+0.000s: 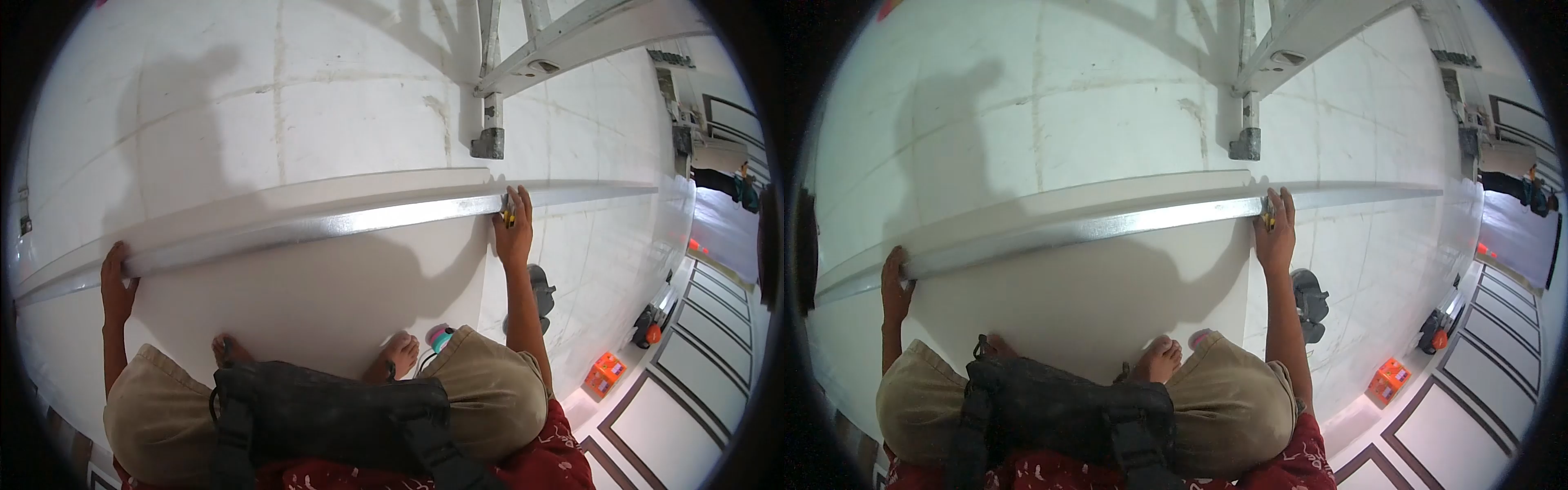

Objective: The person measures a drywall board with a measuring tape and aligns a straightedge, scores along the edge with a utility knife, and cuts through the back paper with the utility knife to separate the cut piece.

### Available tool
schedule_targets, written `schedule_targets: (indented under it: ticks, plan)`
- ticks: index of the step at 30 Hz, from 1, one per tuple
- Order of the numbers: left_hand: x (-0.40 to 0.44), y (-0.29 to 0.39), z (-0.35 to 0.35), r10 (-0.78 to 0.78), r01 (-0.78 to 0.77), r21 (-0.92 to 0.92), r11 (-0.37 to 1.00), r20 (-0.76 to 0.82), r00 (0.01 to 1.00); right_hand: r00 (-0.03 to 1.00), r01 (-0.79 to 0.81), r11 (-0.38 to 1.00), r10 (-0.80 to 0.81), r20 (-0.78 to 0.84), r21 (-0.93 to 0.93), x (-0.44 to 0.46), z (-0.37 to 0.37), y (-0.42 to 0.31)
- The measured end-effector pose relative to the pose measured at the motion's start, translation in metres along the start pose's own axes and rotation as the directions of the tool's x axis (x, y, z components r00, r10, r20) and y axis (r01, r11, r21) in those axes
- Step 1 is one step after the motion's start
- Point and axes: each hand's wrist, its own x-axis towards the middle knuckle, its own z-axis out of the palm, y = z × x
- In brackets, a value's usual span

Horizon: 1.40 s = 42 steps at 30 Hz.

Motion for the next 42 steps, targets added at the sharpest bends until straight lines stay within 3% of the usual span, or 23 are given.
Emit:
schedule_targets:
  ticks: [9, 17, 42]
  plan:
    - [0.001, -0.007, 0.001, -0.028, 0.028, 0.000, 1.000, 0.068, 0.997, 0.998, -0.067, 0.998, 0.067, 0.002, -0.004, 0.000, 0.006, -0.005]
    - [0.004, -0.006, -0.006, -0.032, 0.031, 0.015, 0.999, 0.100, 0.994, 1.000, -0.026, 1.000, 0.026, 0.012, -0.002, 0.000, 0.006, -0.006]
    - [0.005, -0.018, -0.011, -0.034, 0.038, -0.044, 0.998, 0.092, 0.995, 0.996, -0.016, 0.999, 0.020, 0.087, -0.048, 0.005, 0.001, -0.017]
